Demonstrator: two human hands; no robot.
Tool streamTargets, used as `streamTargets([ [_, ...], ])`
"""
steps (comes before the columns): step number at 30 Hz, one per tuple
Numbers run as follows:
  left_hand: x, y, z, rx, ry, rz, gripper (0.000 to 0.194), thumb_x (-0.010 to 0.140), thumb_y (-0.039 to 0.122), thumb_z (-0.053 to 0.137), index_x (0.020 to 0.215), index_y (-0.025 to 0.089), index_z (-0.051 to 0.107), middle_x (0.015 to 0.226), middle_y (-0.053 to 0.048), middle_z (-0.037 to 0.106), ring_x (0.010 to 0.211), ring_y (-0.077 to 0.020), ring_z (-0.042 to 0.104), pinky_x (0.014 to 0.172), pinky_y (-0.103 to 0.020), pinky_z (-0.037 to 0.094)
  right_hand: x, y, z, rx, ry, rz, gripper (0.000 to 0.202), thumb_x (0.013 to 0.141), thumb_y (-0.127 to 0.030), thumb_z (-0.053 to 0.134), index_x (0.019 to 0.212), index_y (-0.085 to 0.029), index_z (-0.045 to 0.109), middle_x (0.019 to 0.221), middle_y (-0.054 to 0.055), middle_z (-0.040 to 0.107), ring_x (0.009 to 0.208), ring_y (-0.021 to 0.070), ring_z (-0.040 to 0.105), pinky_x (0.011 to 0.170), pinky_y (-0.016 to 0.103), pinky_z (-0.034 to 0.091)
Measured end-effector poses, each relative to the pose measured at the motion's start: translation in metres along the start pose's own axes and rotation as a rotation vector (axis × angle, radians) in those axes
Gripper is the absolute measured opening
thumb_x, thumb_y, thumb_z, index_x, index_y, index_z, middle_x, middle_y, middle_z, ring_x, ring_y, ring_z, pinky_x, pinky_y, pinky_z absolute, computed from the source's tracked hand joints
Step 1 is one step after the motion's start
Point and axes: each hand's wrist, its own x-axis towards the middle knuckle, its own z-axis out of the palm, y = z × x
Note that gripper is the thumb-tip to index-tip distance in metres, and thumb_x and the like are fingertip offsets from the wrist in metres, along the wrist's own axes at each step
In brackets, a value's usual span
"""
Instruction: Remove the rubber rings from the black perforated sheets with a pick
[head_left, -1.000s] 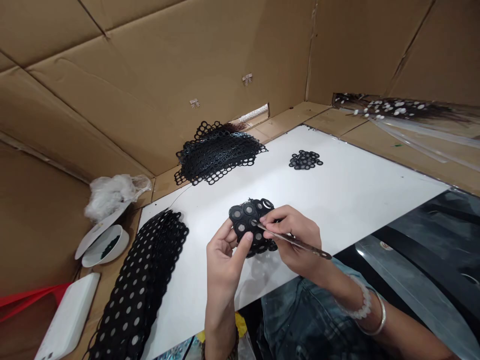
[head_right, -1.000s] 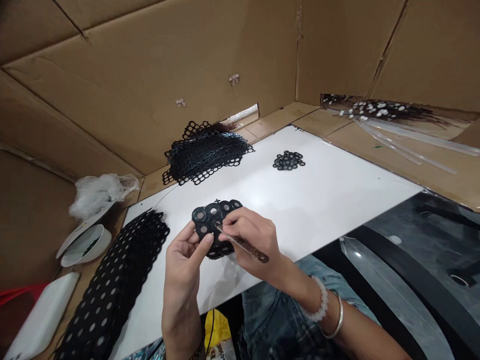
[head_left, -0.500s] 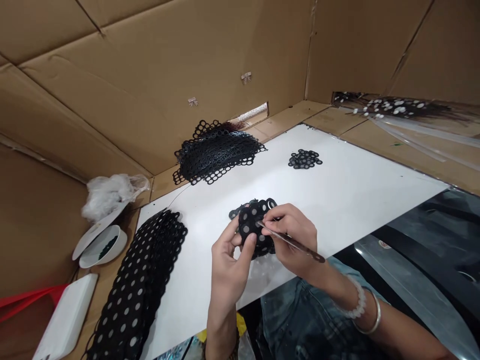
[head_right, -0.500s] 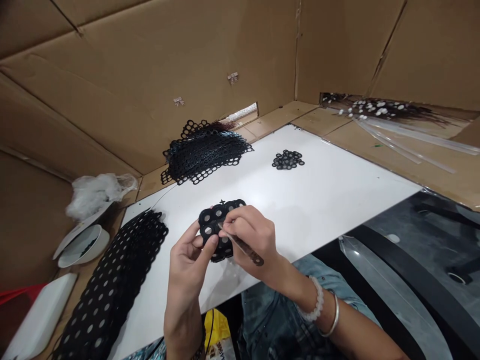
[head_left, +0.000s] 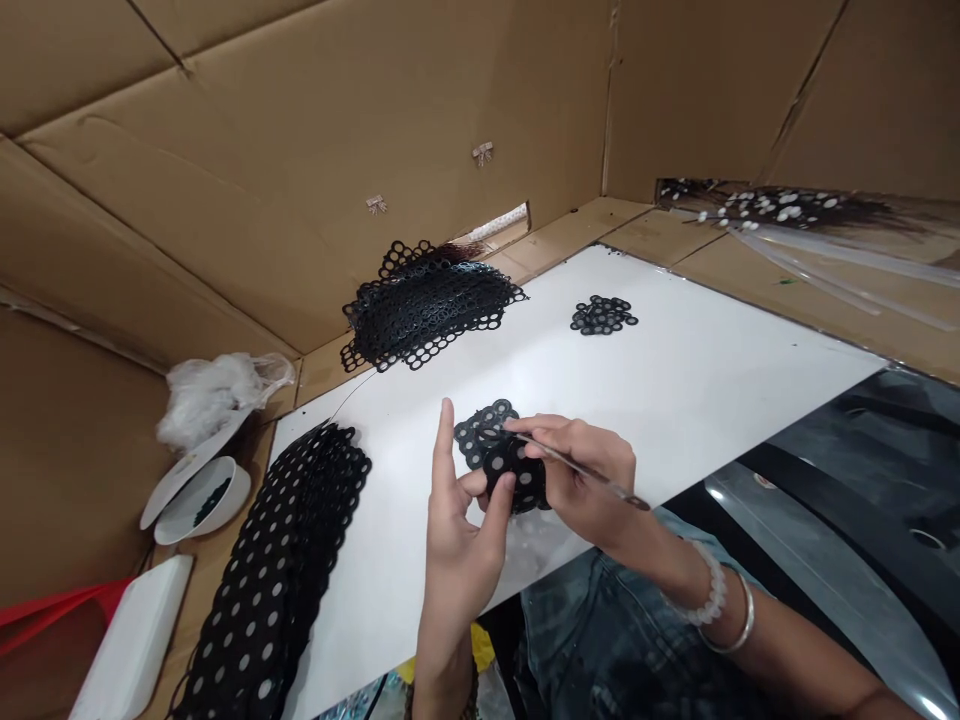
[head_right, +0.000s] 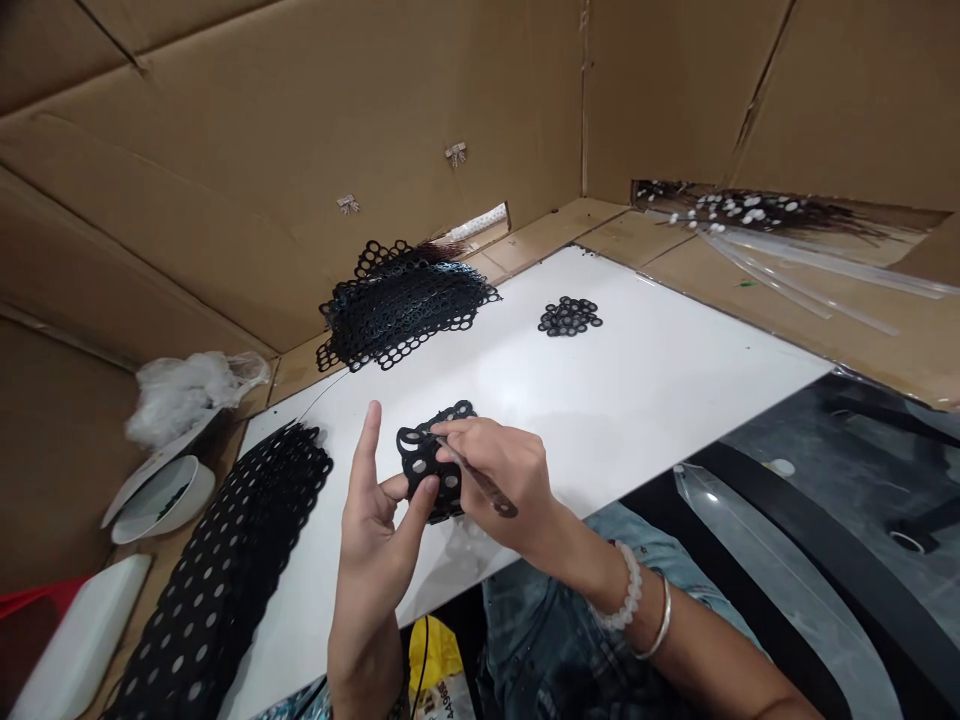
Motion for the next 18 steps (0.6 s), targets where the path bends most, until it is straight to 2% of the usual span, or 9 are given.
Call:
streamTargets([
  [1, 0.001, -0.001, 0.001, -0.031, -0.003, -0.018, 0.078, 0.088, 0.029, 0.059, 0.151, 0.027, 0.012, 0.064, 0.006, 0.065, 0.062, -0.0127, 0.058, 0.069, -0.023, 0.048, 0.000, 0.000, -0.001, 0.024, 0.031, 0.015, 0.023, 0.083, -0.001, 0.049, 0.087, -0.022, 0.057, 0.072, -0.001, 0.067, 0.085, 0.0175, 0.072, 0.069, 0.029, 0.061],
  [3, 0.003, -0.003, 0.002, -0.080, -0.029, -0.048, 0.063, 0.088, 0.030, 0.059, 0.144, 0.024, 0.032, 0.070, 0.002, 0.069, 0.069, -0.0151, 0.062, 0.074, -0.026, 0.049, 0.001, 0.000, -0.002, 0.055, 0.067, 0.063, 0.024, 0.083, 0.000, 0.049, 0.087, -0.023, 0.057, 0.077, -0.001, 0.068, 0.083, 0.0174, 0.073, 0.069, 0.030, 0.062],
  [5, 0.004, -0.005, 0.002, -0.083, -0.057, -0.051, 0.037, 0.087, 0.031, 0.060, 0.123, 0.020, 0.058, 0.076, -0.002, 0.071, 0.074, -0.0171, 0.064, 0.073, -0.026, 0.050, 0.005, -0.001, -0.004, 0.075, 0.108, 0.103, 0.024, 0.082, 0.000, 0.049, 0.086, -0.022, 0.057, 0.079, 0.000, 0.069, 0.082, 0.0176, 0.073, 0.069, 0.031, 0.062],
  [6, 0.005, -0.006, 0.001, -0.081, -0.069, -0.046, 0.026, 0.086, 0.031, 0.061, 0.109, 0.019, 0.065, 0.077, -0.003, 0.070, 0.074, -0.0174, 0.063, 0.071, -0.026, 0.050, 0.007, -0.002, -0.006, 0.077, 0.146, 0.122, 0.022, 0.082, -0.001, 0.050, 0.085, -0.022, 0.056, 0.079, 0.000, 0.068, 0.080, 0.0177, 0.073, 0.068, 0.031, 0.062],
  [9, 0.006, -0.007, 0.000, -0.107, -0.097, -0.042, 0.015, 0.085, 0.030, 0.062, 0.084, 0.016, 0.068, 0.075, -0.003, 0.068, 0.070, -0.0163, 0.061, 0.065, -0.024, 0.049, 0.013, -0.004, -0.011, 0.052, 0.227, 0.184, 0.018, 0.084, -0.003, 0.054, 0.081, -0.021, 0.055, 0.075, -0.001, 0.066, 0.075, 0.0178, 0.072, 0.067, 0.032, 0.060],
  [11, 0.008, -0.007, 0.000, -0.158, -0.100, -0.051, 0.015, 0.085, 0.030, 0.063, 0.081, 0.015, 0.067, 0.072, -0.002, 0.068, 0.066, -0.0156, 0.061, 0.061, -0.023, 0.049, 0.014, -0.008, -0.015, 0.044, 0.166, 0.209, 0.017, 0.084, -0.004, 0.054, 0.080, -0.021, 0.055, 0.076, 0.000, 0.065, 0.079, 0.0184, 0.072, 0.069, 0.033, 0.060],
  [14, 0.013, -0.007, -0.002, -0.220, -0.099, -0.059, 0.015, 0.082, 0.029, 0.066, 0.085, 0.014, 0.069, 0.069, -0.003, 0.070, 0.063, -0.0152, 0.063, 0.058, -0.022, 0.049, 0.009, -0.014, -0.018, 0.055, -0.004, 0.145, 0.017, 0.084, -0.005, 0.055, 0.083, -0.022, 0.056, 0.082, 0.003, 0.065, 0.088, 0.0197, 0.069, 0.067, 0.033, 0.059],
  [16, 0.016, -0.008, -0.004, -0.262, -0.075, -0.056, 0.018, 0.082, 0.028, 0.067, 0.094, 0.014, 0.069, 0.074, -0.004, 0.073, 0.064, -0.0160, 0.065, 0.061, -0.024, 0.051, 0.004, -0.017, -0.016, 0.055, -0.083, 0.097, 0.016, 0.083, -0.006, 0.057, 0.085, -0.022, 0.058, 0.085, 0.004, 0.064, 0.085, 0.0181, 0.067, 0.065, 0.032, 0.059],
  [18, 0.017, -0.009, -0.006, -0.305, -0.046, -0.053, 0.022, 0.082, 0.026, 0.068, 0.101, 0.015, 0.069, 0.080, -0.006, 0.075, 0.068, -0.0168, 0.068, 0.067, -0.026, 0.053, 0.001, -0.018, -0.012, 0.102, -0.109, 0.086, 0.016, 0.083, -0.006, 0.057, 0.087, -0.022, 0.059, 0.083, 0.005, 0.063, 0.078, 0.0160, 0.066, 0.063, 0.030, 0.059],
])
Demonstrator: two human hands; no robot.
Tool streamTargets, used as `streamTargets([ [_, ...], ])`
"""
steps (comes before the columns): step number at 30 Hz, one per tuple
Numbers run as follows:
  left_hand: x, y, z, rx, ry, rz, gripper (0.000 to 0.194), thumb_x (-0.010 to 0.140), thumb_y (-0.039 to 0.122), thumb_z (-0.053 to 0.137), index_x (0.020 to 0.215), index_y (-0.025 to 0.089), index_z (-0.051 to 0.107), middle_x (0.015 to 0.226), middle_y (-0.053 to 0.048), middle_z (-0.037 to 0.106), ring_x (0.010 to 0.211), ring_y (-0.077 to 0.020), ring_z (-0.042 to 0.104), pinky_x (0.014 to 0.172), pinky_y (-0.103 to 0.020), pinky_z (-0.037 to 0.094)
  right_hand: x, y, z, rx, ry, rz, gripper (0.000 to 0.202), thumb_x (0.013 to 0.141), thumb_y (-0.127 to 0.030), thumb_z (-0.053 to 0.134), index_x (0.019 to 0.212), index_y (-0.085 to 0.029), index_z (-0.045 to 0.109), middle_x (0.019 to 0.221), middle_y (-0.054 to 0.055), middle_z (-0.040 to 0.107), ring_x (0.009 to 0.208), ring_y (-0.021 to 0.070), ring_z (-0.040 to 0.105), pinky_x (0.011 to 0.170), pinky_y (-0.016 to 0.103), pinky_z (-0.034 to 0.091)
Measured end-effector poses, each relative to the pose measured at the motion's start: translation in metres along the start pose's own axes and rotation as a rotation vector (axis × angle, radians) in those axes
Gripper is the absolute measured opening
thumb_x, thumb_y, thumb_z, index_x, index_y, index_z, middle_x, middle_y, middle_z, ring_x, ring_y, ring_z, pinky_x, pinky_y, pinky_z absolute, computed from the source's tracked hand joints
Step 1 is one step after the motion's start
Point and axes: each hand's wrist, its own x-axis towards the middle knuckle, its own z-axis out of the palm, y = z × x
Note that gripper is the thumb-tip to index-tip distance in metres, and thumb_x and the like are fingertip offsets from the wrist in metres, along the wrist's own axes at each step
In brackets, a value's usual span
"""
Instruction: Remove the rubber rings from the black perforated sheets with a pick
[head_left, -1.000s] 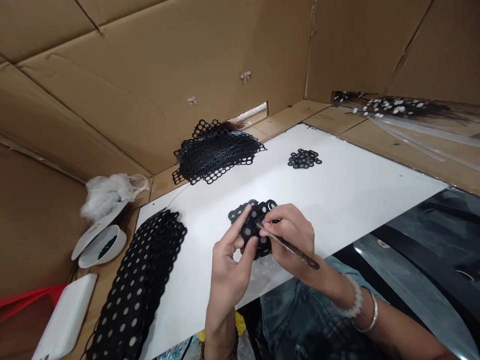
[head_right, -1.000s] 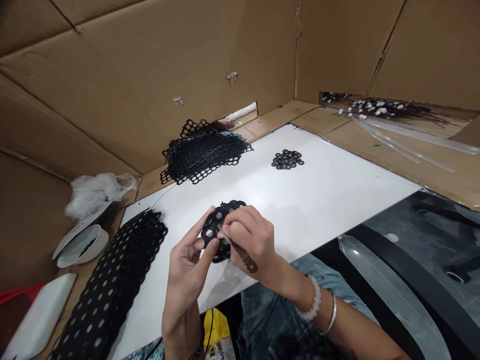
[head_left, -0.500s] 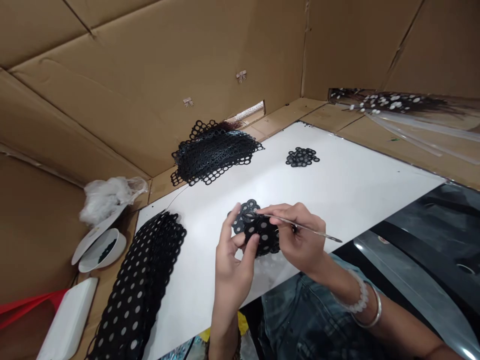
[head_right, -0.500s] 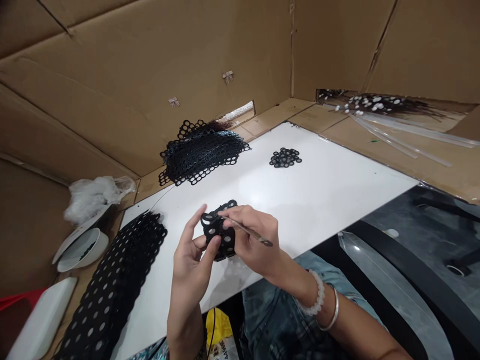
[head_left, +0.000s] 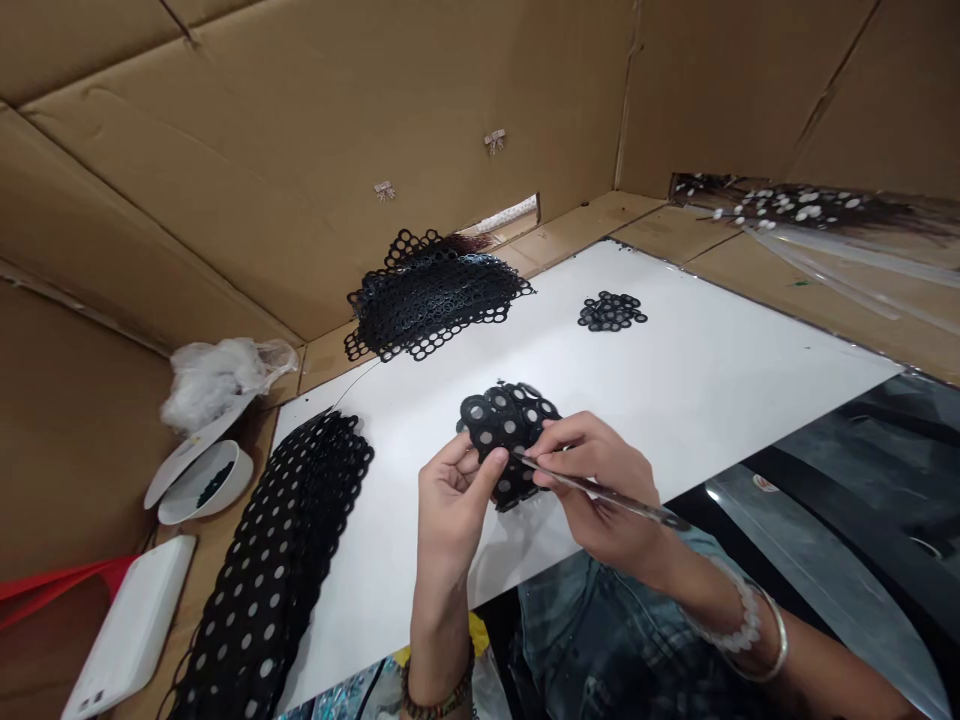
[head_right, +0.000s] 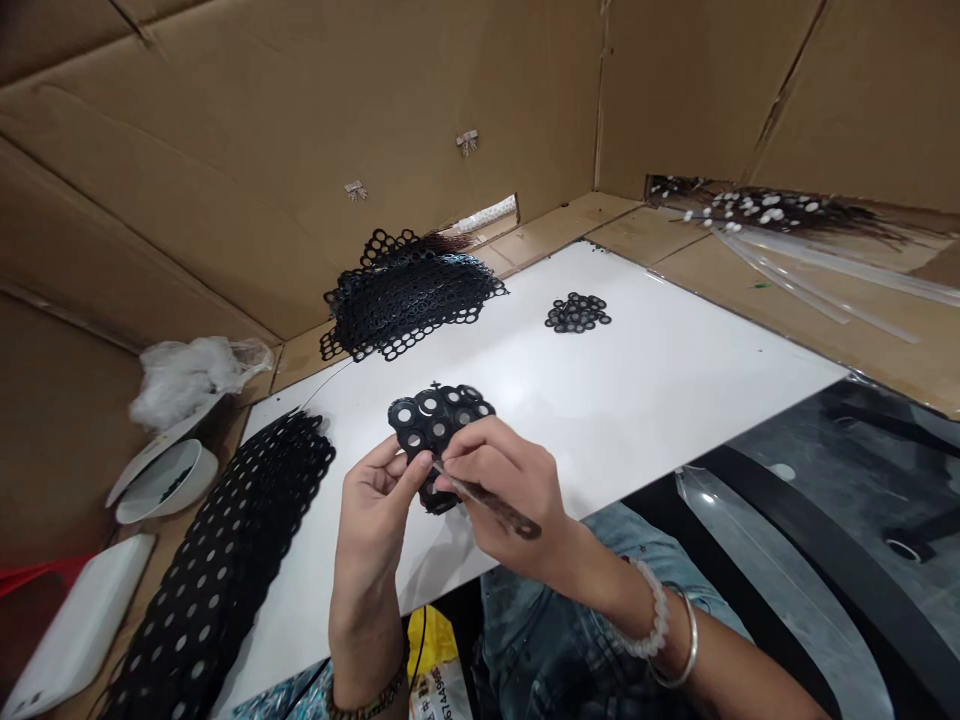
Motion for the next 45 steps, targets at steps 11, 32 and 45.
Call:
streamTargets([
  [11, -0.002, 0.000, -0.007, -0.173, -0.127, -0.038, 0.036, 0.084, 0.018, 0.066, 0.119, 0.017, 0.064, 0.090, -0.007, 0.077, 0.088, -0.0208, 0.070, 0.079, -0.029, 0.053, 0.003, 0.004, 0.003, 0.015, -0.063, -0.048, 0.014, 0.081, -0.005, 0.060, 0.082, -0.019, 0.061, 0.082, 0.005, 0.074, 0.084, 0.0198, 0.072, 0.081, 0.036, 0.060],
  [32, -0.004, 0.002, -0.004, -0.104, -0.050, 0.046, 0.026, 0.083, 0.019, 0.067, 0.109, 0.021, 0.067, 0.058, 0.005, 0.063, 0.051, -0.0074, 0.052, 0.054, -0.016, 0.043, -0.003, 0.010, 0.009, -0.080, 0.062, -0.125, 0.025, 0.077, 0.005, 0.055, 0.082, -0.020, 0.057, 0.082, 0.004, 0.064, 0.085, 0.0198, 0.070, 0.078, 0.039, 0.062],
  [45, -0.005, 0.006, 0.001, 0.066, -0.060, 0.006, 0.030, 0.083, 0.024, 0.066, 0.113, 0.019, 0.062, 0.052, 0.008, 0.050, 0.049, -0.0085, 0.042, 0.061, -0.020, 0.045, -0.002, 0.024, 0.009, -0.095, 0.050, -0.070, 0.019, 0.082, -0.003, 0.055, 0.082, -0.021, 0.056, 0.094, 0.005, 0.069, 0.098, 0.0217, 0.068, 0.076, 0.038, 0.061],
])
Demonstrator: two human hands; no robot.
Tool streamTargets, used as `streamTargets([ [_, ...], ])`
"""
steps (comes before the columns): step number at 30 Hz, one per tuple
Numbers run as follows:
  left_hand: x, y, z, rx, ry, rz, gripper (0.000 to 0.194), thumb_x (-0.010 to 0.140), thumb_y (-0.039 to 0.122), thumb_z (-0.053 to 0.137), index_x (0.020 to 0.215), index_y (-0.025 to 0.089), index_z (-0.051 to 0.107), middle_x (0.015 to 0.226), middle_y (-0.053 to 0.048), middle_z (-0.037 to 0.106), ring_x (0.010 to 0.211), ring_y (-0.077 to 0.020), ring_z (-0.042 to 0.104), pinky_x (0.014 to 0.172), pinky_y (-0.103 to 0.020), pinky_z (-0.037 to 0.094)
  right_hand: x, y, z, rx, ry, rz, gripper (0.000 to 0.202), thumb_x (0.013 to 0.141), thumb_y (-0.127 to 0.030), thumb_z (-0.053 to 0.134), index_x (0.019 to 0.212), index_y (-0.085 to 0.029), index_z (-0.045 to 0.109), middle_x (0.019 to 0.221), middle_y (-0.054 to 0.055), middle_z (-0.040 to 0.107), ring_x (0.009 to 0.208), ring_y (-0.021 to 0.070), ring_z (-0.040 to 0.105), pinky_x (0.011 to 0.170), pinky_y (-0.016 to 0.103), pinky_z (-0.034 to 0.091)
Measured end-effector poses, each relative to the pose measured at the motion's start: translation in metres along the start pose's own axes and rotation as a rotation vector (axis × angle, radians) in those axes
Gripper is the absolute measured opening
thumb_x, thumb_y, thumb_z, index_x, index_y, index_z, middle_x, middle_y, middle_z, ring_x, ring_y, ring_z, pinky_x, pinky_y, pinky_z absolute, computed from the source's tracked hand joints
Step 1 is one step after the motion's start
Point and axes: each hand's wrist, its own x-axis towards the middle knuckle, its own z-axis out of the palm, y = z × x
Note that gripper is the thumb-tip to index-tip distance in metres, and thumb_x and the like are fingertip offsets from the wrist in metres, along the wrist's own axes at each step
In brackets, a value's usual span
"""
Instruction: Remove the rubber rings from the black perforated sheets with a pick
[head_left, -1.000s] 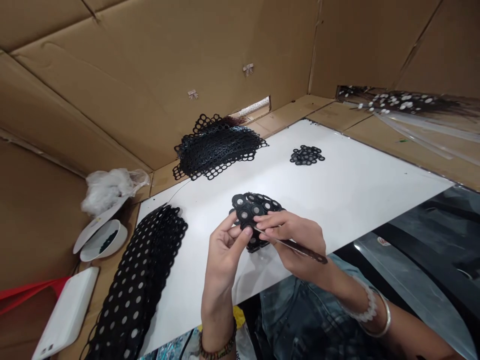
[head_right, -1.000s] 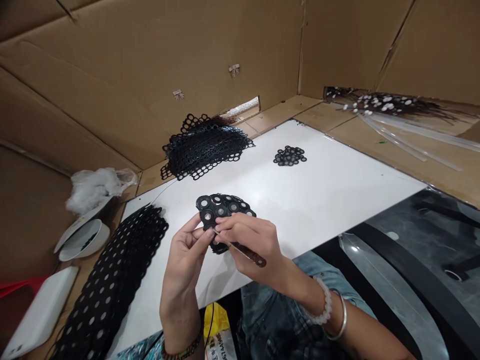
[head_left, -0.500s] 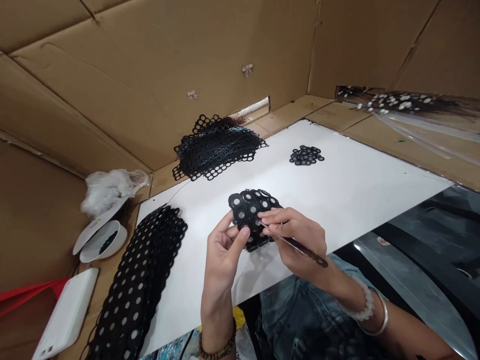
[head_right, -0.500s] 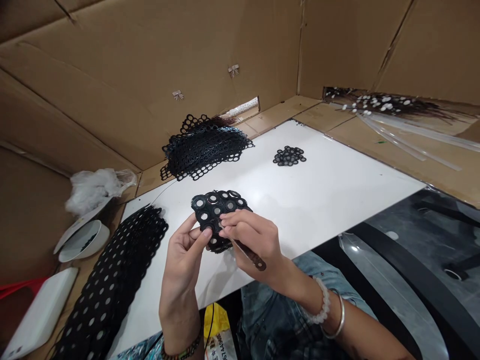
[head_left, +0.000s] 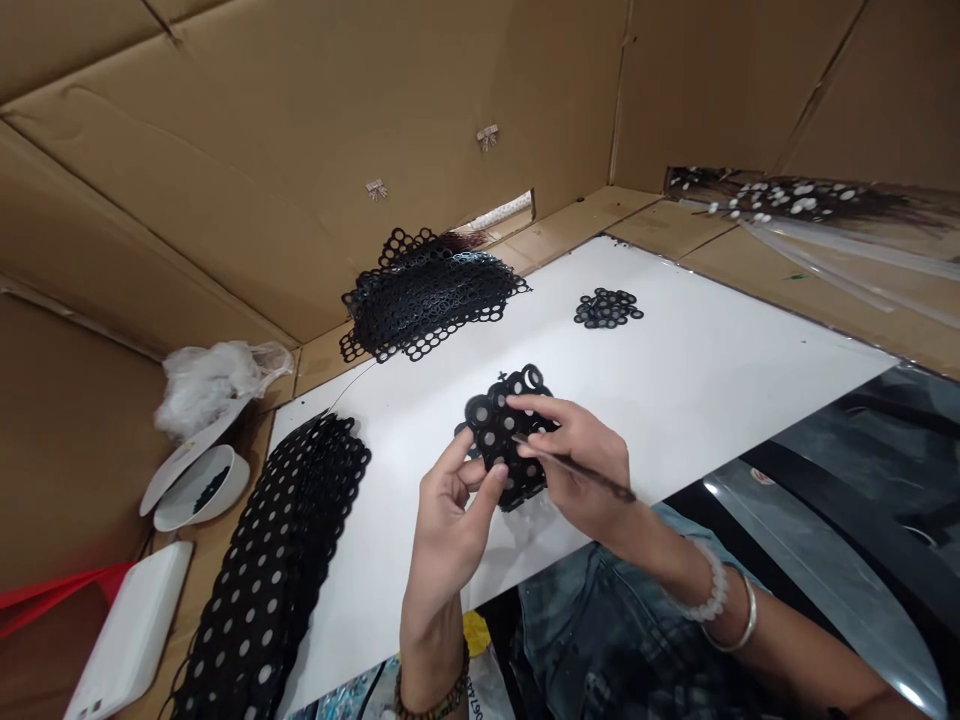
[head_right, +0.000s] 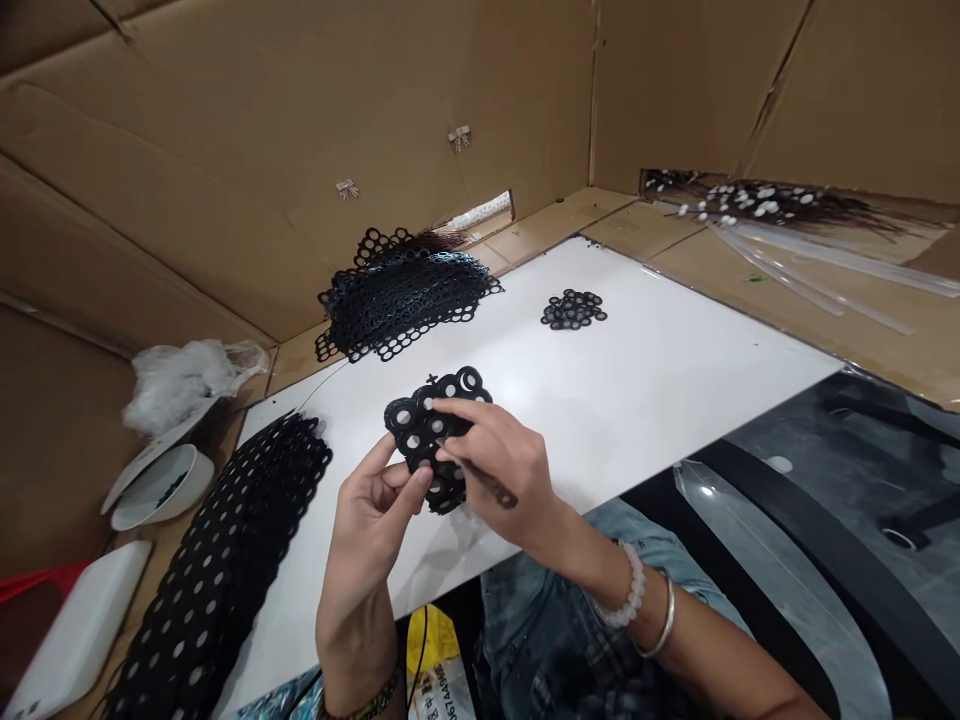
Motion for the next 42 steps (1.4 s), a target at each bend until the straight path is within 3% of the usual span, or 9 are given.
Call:
streamTargets([
  [4, 0.000, 0.003, 0.001, -0.011, -0.001, -0.041, 0.033, 0.083, 0.024, 0.066, 0.116, 0.021, 0.061, 0.053, 0.008, 0.051, 0.048, -0.0081, 0.040, 0.057, -0.018, 0.045, -0.003, 0.001, 0.000, 0.185, 0.065, 0.042, 0.022, 0.085, -0.003, 0.051, 0.092, -0.022, 0.057, 0.081, 0.000, 0.070, 0.090, 0.0184, 0.072, 0.074, 0.033, 0.062],
  [12, -0.002, 0.003, 0.003, -0.050, -0.047, -0.070, 0.020, 0.083, 0.020, 0.066, 0.103, 0.020, 0.068, 0.059, 0.005, 0.060, 0.050, -0.0066, 0.044, 0.054, -0.015, 0.042, 0.011, -0.008, -0.009, 0.160, 0.267, 0.231, 0.018, 0.086, -0.005, 0.052, 0.082, -0.022, 0.052, 0.075, -0.002, 0.068, 0.072, 0.0167, 0.073, 0.062, 0.030, 0.059],
  [16, 0.001, 0.002, 0.003, -0.144, -0.010, -0.056, 0.017, 0.082, 0.018, 0.068, 0.098, 0.020, 0.069, 0.057, 0.005, 0.062, 0.048, -0.0051, 0.045, 0.048, -0.012, 0.038, 0.013, -0.012, -0.017, 0.157, 0.084, 0.205, 0.013, 0.085, -0.009, 0.056, 0.084, -0.022, 0.054, 0.086, 0.002, 0.068, 0.087, 0.0202, 0.070, 0.075, 0.038, 0.059],
  [18, 0.002, 0.000, 0.003, -0.178, 0.008, -0.051, 0.017, 0.081, 0.018, 0.069, 0.098, 0.019, 0.068, 0.056, 0.005, 0.063, 0.048, -0.0049, 0.047, 0.048, -0.012, 0.039, 0.011, -0.014, -0.017, 0.097, -0.022, 0.113, 0.012, 0.084, -0.010, 0.058, 0.084, -0.022, 0.055, 0.091, 0.005, 0.066, 0.088, 0.0193, 0.068, 0.073, 0.036, 0.058],
  [21, 0.003, -0.001, 0.002, -0.185, 0.001, -0.044, 0.019, 0.082, 0.021, 0.068, 0.101, 0.018, 0.067, 0.057, 0.003, 0.064, 0.049, -0.0056, 0.050, 0.047, -0.012, 0.040, 0.007, -0.017, -0.010, -0.009, -0.095, -0.031, 0.017, 0.082, -0.004, 0.055, 0.077, -0.021, 0.054, 0.081, 0.003, 0.061, 0.077, 0.0150, 0.064, 0.064, 0.029, 0.056],
  [28, 0.002, -0.004, 0.001, -0.162, 0.003, -0.031, 0.031, 0.083, 0.020, 0.068, 0.113, 0.021, 0.062, 0.053, 0.008, 0.057, 0.047, -0.0046, 0.047, 0.049, -0.012, 0.041, -0.003, -0.008, 0.005, -0.117, -0.088, -0.097, 0.019, 0.082, -0.004, 0.055, 0.074, -0.020, 0.051, 0.077, 0.002, 0.060, 0.078, 0.0156, 0.062, 0.063, 0.028, 0.053],
  [36, -0.005, -0.008, 0.008, 0.164, 0.045, -0.004, 0.039, 0.088, 0.025, 0.058, 0.126, 0.015, 0.053, 0.067, 0.002, 0.067, 0.064, -0.0115, 0.057, 0.063, -0.021, 0.046, -0.010, -0.001, 0.013, -0.289, -0.021, -0.140, 0.025, 0.081, -0.002, 0.051, 0.066, -0.020, 0.045, 0.067, 0.000, 0.055, 0.066, 0.0131, 0.053, 0.055, 0.025, 0.046],
  [42, -0.007, -0.004, 0.012, 0.105, 0.021, -0.034, 0.041, 0.089, 0.028, 0.057, 0.128, 0.018, 0.051, 0.076, 0.000, 0.070, 0.076, -0.0151, 0.063, 0.069, -0.024, 0.048, 0.001, -0.008, 0.004, -0.169, -0.013, -0.066, 0.020, 0.082, -0.003, 0.051, 0.071, -0.020, 0.051, 0.088, 0.007, 0.070, 0.079, 0.0170, 0.063, 0.063, 0.029, 0.054],
])
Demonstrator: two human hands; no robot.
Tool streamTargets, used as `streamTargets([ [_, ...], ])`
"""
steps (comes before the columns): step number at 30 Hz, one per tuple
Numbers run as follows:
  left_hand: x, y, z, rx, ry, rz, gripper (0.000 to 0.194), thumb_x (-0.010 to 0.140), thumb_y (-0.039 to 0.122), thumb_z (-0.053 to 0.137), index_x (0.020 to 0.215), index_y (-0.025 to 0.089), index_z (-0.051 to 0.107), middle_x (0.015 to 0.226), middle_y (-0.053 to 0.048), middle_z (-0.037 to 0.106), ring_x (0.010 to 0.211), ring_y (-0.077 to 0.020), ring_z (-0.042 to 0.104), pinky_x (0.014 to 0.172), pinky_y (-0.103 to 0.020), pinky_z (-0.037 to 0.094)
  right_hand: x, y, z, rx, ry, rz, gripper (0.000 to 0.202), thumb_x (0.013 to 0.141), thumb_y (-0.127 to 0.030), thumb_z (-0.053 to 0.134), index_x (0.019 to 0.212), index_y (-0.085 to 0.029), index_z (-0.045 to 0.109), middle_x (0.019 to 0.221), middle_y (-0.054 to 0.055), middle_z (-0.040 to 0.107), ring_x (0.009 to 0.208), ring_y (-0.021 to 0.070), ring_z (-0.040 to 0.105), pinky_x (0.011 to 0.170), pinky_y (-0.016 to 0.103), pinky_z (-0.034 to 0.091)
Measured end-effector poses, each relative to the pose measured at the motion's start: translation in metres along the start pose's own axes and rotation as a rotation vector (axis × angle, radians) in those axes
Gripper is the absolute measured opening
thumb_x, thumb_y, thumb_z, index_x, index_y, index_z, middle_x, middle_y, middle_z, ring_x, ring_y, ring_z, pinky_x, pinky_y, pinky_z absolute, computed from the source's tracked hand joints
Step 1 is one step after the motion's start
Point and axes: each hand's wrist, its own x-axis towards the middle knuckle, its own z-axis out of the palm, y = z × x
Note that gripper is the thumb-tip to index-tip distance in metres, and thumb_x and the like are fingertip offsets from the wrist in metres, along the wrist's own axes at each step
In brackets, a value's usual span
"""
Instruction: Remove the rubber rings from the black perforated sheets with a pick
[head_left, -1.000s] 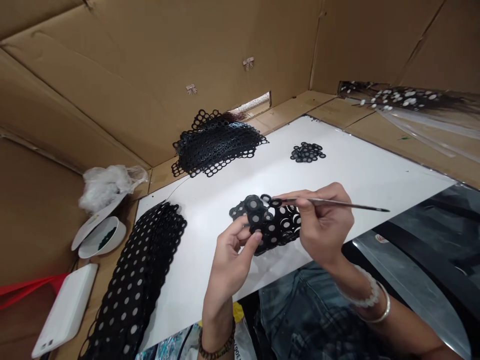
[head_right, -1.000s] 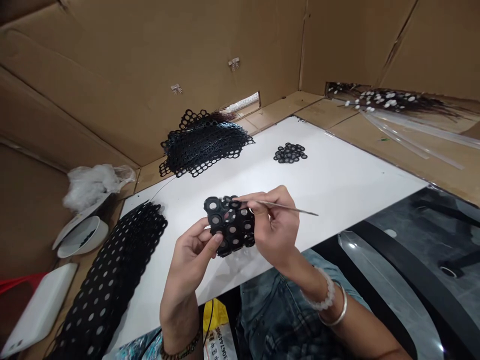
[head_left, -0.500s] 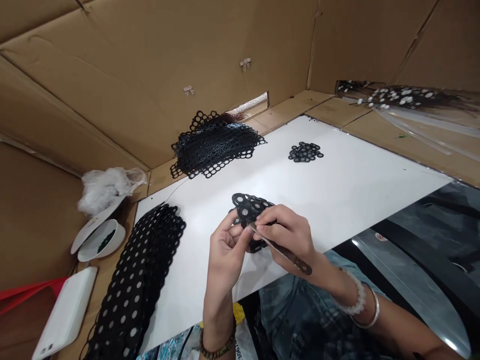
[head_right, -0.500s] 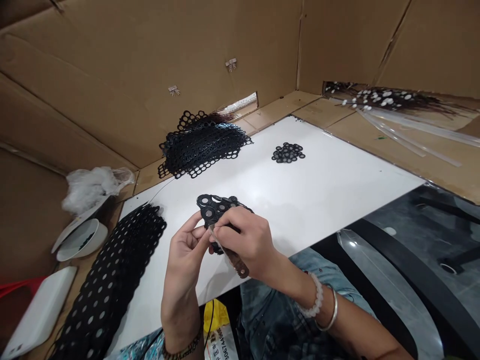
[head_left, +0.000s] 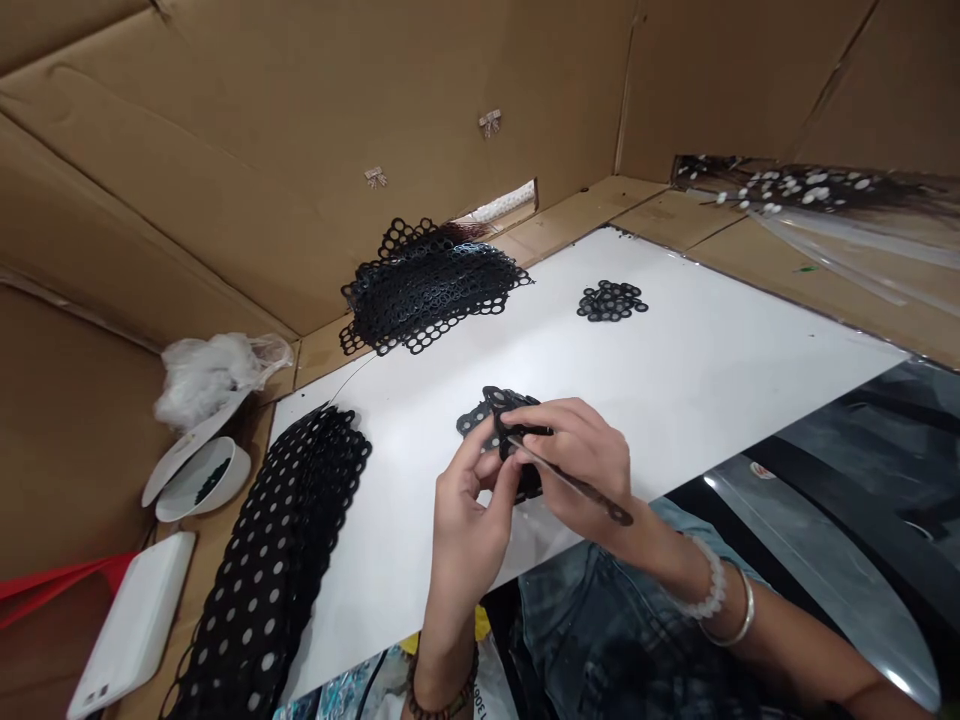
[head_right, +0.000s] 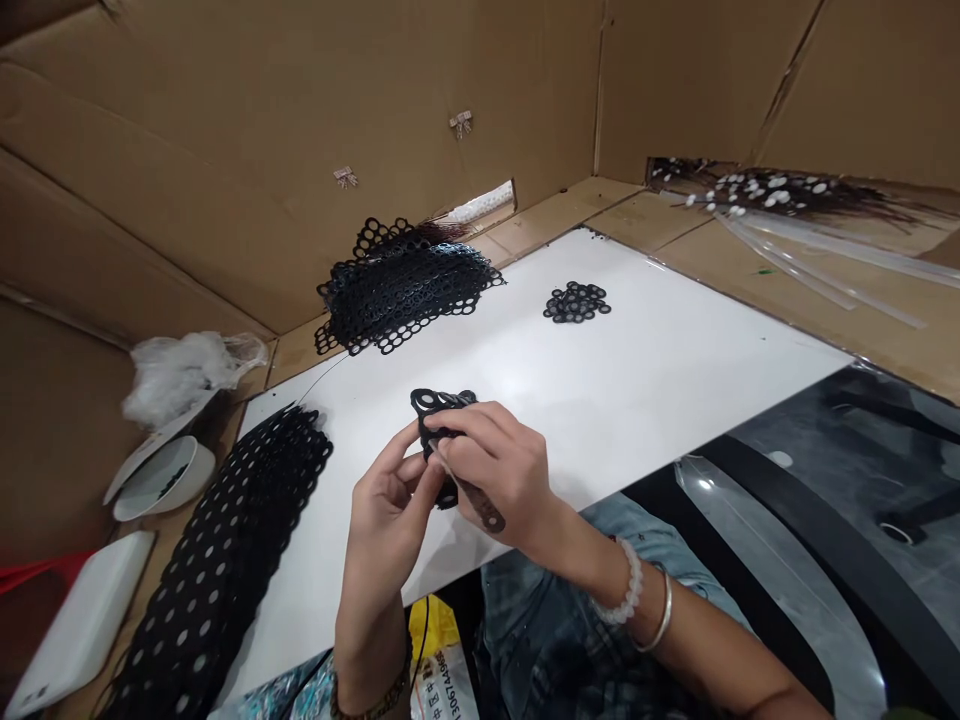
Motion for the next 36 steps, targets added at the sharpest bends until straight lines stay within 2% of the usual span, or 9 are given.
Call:
streamTargets([
  [4, -0.001, -0.001, 0.000, 0.144, 0.041, 0.024, 0.033, 0.090, 0.027, 0.056, 0.123, 0.021, 0.056, 0.068, 0.003, 0.066, 0.068, -0.0128, 0.060, 0.069, -0.023, 0.048, 0.005, -0.001, -0.010, 0.165, 0.034, 0.086, 0.018, 0.082, -0.003, 0.053, 0.080, -0.020, 0.058, 0.083, 0.004, 0.072, 0.081, 0.0173, 0.069, 0.073, 0.033, 0.057],
  [8, -0.003, 0.002, 0.000, 0.103, -0.004, 0.032, 0.022, 0.090, 0.026, 0.056, 0.109, 0.022, 0.066, 0.089, -0.002, 0.072, 0.083, -0.0156, 0.065, 0.078, -0.025, 0.050, 0.009, -0.001, -0.015, 0.269, 0.204, 0.223, 0.019, 0.082, -0.002, 0.055, 0.085, -0.021, 0.059, 0.081, 0.002, 0.070, 0.081, 0.0193, 0.071, 0.070, 0.035, 0.059],
  [12, -0.002, 0.006, 0.000, 0.109, -0.039, 0.036, 0.024, 0.085, 0.023, 0.063, 0.108, 0.022, 0.067, 0.090, -0.002, 0.075, 0.083, -0.0172, 0.068, 0.074, -0.024, 0.051, 0.013, 0.000, -0.016, 0.276, 0.204, 0.305, 0.017, 0.083, -0.004, 0.056, 0.083, -0.021, 0.057, 0.080, 0.002, 0.069, 0.079, 0.0194, 0.071, 0.070, 0.036, 0.059],
  [15, 0.000, 0.006, -0.002, 0.010, -0.011, 0.012, 0.032, 0.083, 0.022, 0.066, 0.114, 0.021, 0.066, 0.086, -0.003, 0.076, 0.085, -0.0178, 0.069, 0.075, -0.025, 0.052, 0.012, -0.003, -0.017, 0.266, 0.145, 0.273, 0.017, 0.082, -0.003, 0.056, 0.083, -0.021, 0.058, 0.083, 0.002, 0.067, 0.082, 0.0187, 0.070, 0.071, 0.035, 0.058],
  [17, 0.001, 0.004, -0.004, -0.113, 0.048, -0.011, 0.038, 0.080, 0.021, 0.069, 0.118, 0.020, 0.064, 0.077, -0.001, 0.076, 0.080, -0.0162, 0.069, 0.075, -0.024, 0.053, 0.010, -0.007, -0.017, 0.288, 0.112, 0.210, 0.018, 0.081, -0.003, 0.058, 0.085, -0.020, 0.059, 0.084, 0.003, 0.065, 0.082, 0.0183, 0.069, 0.071, 0.035, 0.059],
  [21, 0.004, 0.003, -0.006, -0.260, 0.137, -0.004, 0.042, 0.079, 0.019, 0.071, 0.120, 0.021, 0.063, 0.064, 0.003, 0.073, 0.054, -0.0068, 0.060, 0.057, -0.014, 0.050, 0.004, -0.011, -0.015, 0.285, -0.006, 0.056, 0.022, 0.079, -0.001, 0.061, 0.092, -0.019, 0.059, 0.086, 0.005, 0.065, 0.080, 0.0172, 0.068, 0.071, 0.034, 0.061],
  [24, 0.005, 0.003, -0.007, -0.298, 0.139, -0.008, 0.042, 0.080, 0.018, 0.071, 0.121, 0.021, 0.063, 0.065, 0.002, 0.073, 0.049, -0.0041, 0.055, 0.049, -0.011, 0.045, 0.000, -0.009, -0.011, 0.234, -0.069, -0.002, 0.018, 0.081, -0.003, 0.060, 0.092, -0.018, 0.059, 0.089, 0.007, 0.067, 0.083, 0.0172, 0.069, 0.073, 0.033, 0.061],
  [31, 0.005, 0.004, -0.007, -0.293, 0.115, -0.044, 0.046, 0.077, 0.020, 0.073, 0.122, 0.020, 0.061, 0.056, 0.005, 0.066, 0.048, -0.0055, 0.052, 0.051, -0.013, 0.046, -0.004, -0.002, -0.005, 0.209, -0.021, -0.028, 0.017, 0.082, -0.005, 0.055, 0.085, -0.020, 0.058, 0.084, 0.004, 0.067, 0.082, 0.0168, 0.069, 0.076, 0.035, 0.060],
  [36, 0.003, 0.004, -0.004, -0.157, 0.046, -0.042, 0.043, 0.082, 0.023, 0.068, 0.124, 0.021, 0.056, 0.062, 0.004, 0.067, 0.061, -0.0096, 0.059, 0.068, -0.020, 0.049, -0.010, 0.006, 0.007, 0.140, 0.067, -0.085, 0.021, 0.077, 0.000, 0.054, 0.073, -0.020, 0.054, 0.073, 0.003, 0.062, 0.071, 0.0159, 0.063, 0.063, 0.031, 0.058],
])
